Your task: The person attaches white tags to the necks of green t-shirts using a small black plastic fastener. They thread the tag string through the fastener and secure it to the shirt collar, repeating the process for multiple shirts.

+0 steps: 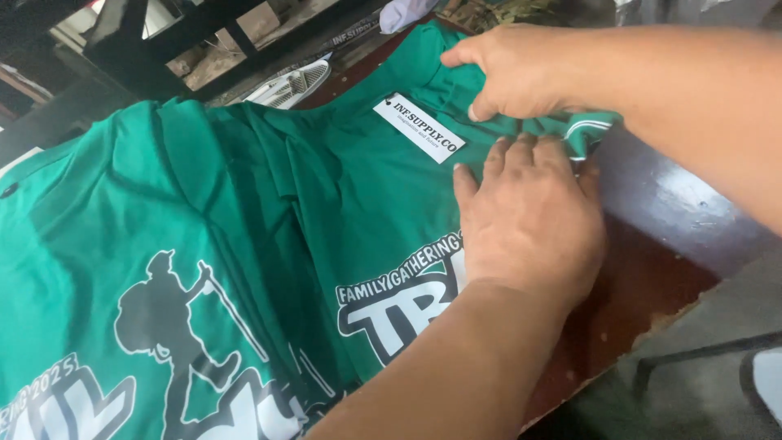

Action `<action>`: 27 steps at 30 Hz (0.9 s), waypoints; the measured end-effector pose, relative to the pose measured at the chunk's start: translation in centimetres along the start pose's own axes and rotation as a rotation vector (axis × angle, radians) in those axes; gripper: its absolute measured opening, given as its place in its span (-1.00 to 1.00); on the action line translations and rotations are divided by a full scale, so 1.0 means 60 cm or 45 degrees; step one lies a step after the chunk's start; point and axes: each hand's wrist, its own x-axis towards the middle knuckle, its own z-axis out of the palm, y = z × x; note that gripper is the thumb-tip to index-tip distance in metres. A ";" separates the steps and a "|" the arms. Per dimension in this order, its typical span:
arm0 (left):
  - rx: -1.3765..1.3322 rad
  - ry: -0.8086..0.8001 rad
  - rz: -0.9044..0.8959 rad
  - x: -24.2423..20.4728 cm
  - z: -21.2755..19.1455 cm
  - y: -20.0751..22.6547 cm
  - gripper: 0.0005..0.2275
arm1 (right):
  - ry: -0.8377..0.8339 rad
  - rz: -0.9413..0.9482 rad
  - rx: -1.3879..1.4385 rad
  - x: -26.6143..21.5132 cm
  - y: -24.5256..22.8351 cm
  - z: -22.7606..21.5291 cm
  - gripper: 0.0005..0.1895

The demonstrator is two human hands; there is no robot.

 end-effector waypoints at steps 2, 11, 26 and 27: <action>0.094 -0.069 0.011 0.008 0.009 0.005 -0.59 | -0.098 -0.013 0.027 -0.019 -0.010 -0.023 -0.10; 0.108 -0.491 -0.022 0.062 -0.011 0.049 -0.30 | -0.114 0.135 -0.068 -0.048 0.001 -0.034 -0.13; 0.186 -0.772 -0.342 0.002 -0.144 -0.069 -0.24 | 0.311 0.012 -0.393 -0.046 -0.034 0.049 -0.28; 0.187 -0.828 -0.358 0.002 -0.144 -0.067 -0.24 | 0.347 -0.046 -0.348 -0.054 -0.038 0.059 -0.34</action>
